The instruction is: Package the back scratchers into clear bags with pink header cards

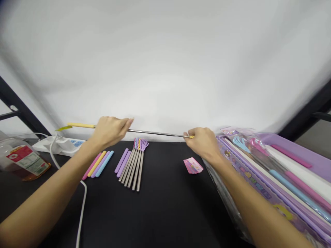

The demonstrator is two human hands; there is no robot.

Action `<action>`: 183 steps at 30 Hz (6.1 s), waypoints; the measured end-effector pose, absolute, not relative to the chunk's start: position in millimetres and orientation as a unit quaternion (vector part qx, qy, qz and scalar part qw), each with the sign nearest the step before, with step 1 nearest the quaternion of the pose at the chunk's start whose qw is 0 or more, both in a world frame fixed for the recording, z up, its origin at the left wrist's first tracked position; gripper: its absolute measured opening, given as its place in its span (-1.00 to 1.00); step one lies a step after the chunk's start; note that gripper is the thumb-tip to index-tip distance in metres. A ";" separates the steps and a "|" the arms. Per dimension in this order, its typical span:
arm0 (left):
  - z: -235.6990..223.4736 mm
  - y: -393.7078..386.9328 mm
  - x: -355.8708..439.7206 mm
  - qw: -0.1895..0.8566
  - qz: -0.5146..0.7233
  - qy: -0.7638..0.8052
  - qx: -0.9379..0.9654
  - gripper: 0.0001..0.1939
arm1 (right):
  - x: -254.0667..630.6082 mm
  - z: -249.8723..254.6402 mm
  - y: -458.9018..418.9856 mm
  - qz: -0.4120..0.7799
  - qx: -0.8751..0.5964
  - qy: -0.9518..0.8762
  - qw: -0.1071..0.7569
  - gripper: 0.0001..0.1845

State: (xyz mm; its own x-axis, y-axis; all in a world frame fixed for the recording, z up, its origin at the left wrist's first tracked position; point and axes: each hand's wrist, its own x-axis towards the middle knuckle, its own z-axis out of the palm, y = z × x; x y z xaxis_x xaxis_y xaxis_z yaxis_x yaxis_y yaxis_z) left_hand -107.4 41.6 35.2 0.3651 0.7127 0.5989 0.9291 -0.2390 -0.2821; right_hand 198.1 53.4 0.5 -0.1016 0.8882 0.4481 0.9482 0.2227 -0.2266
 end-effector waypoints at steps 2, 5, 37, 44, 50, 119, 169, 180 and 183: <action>34.4 45.1 -117.1 0.307 -0.177 -0.555 -0.753 -0.41 | 208.2 -0.7 57.9 -0.068 -0.627 -0.734 0.253 -0.54; 30.6 46.4 -114.4 0.291 -0.206 -0.560 -0.748 -0.43 | 212.5 -2.3 58.7 -0.077 -0.634 -0.731 0.241 -0.57; 6.6 33.8 -56.3 0.146 -0.190 -0.513 -0.824 -0.53 | 162.4 -2.1 40.4 -0.116 -0.610 -0.772 0.136 -0.71; 8.3 28.3 -33.4 0.071 -0.251 -0.445 -0.857 -0.51 | 147.9 7.9 29.3 -0.117 -0.602 -0.776 0.147 -0.70; 28.9 50.5 -87.7 0.064 -0.233 -0.510 -0.826 -0.43 | 190.3 11.4 48.1 -0.091 -0.625 -0.758 0.165 -0.51; 36.0 38.6 -91.3 0.333 -0.237 -0.517 -0.753 -0.46 | 187.8 -2.3 53.7 -0.014 -0.621 -0.751 0.224 -0.50; 12.9 35.3 -54.0 0.183 -0.266 -0.511 -0.797 -0.34 | 161.2 6.4 35.8 -0.126 -0.639 -0.742 0.160 -0.62; 28.4 27.9 -58.5 0.107 -0.147 -0.387 -0.904 -0.63 | 171.5 23.7 30.0 -0.012 -0.554 -0.799 0.233 -0.69; 31.2 26.0 -56.1 0.074 -0.146 -0.359 -0.919 -0.68 | 187.9 39.3 24.9 0.080 -0.501 -0.834 0.217 -0.68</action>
State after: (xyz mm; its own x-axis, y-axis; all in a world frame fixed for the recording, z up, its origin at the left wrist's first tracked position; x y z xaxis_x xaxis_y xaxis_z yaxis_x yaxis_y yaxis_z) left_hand -56.1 26.0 31.2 0.6993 0.6380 0.3223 0.6815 -0.7312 -0.0312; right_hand 187.9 24.9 39.3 -0.4029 0.8707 0.2820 0.8009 0.4846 -0.3517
